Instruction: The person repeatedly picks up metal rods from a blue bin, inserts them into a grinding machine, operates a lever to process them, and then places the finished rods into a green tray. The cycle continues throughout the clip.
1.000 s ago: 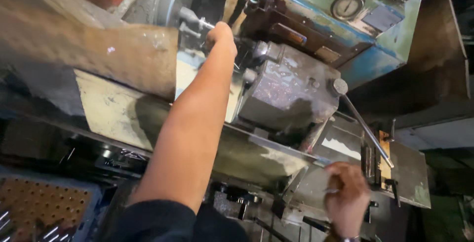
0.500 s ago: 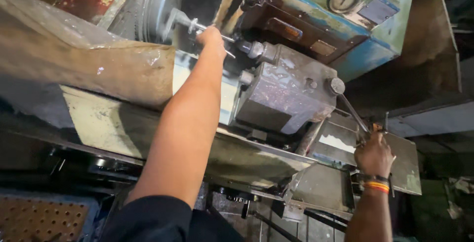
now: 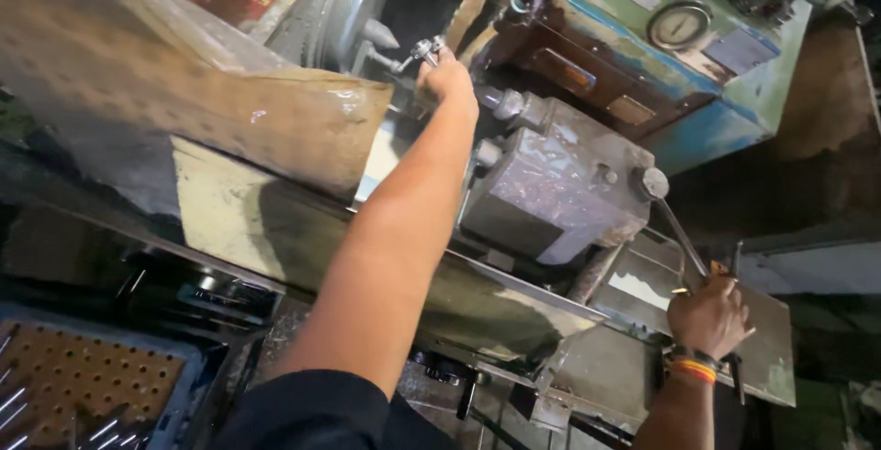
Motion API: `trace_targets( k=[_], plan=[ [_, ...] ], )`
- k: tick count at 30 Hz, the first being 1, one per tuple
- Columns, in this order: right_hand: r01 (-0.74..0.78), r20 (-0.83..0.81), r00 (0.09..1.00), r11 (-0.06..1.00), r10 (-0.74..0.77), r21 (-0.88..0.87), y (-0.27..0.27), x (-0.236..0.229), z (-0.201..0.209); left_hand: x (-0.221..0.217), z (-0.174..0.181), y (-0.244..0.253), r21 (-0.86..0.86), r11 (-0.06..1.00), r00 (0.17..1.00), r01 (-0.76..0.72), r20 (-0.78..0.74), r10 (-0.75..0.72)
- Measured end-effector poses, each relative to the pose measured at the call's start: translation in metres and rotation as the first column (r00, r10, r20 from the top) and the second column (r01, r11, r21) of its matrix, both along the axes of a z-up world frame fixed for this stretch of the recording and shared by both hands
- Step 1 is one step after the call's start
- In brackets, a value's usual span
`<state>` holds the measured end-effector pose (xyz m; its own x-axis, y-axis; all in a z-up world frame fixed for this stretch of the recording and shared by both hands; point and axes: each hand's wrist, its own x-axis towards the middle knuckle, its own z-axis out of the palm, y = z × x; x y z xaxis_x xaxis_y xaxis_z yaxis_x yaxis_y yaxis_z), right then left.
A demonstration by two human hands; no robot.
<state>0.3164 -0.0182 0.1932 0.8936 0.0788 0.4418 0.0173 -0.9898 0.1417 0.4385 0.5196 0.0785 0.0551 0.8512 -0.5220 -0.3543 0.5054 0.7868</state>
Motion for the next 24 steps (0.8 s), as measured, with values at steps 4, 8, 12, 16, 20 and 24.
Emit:
trace_targets(
  k=[4,8,12,16,20,24],
  plan=[
    [-0.007,0.023,1.0,1.0,0.008,-0.013,0.001,-0.001,-0.004,-0.018,-0.009,0.014,-0.118,0.99,0.99,-0.082,0.102,0.094],
    [0.016,0.004,1.0,1.0,-0.016,-0.017,-0.002,-0.003,-0.003,-0.006,-0.04,0.039,-0.291,0.955,0.798,-0.058,0.561,0.22],
    [0.005,-0.017,1.0,1.0,-0.005,0.005,0.002,0.005,0.003,0.013,-0.053,0.049,-0.25,0.958,0.683,-0.14,0.676,0.276],
    [0.011,-0.045,0.999,1.0,-0.012,-0.019,-0.002,0.0,0.003,0.007,-0.055,0.042,-0.311,0.95,0.73,0.013,0.652,0.204],
    [0.037,-0.058,0.998,0.999,-0.037,-0.001,-0.004,-0.012,-0.006,-0.008,-0.044,0.046,-0.297,0.953,0.72,0.051,0.672,0.171],
    [0.117,-0.038,0.993,0.992,-0.115,0.056,-0.007,-0.022,-0.012,-0.014,-0.038,0.045,-0.301,0.95,0.739,0.076,0.657,0.149]
  ],
)
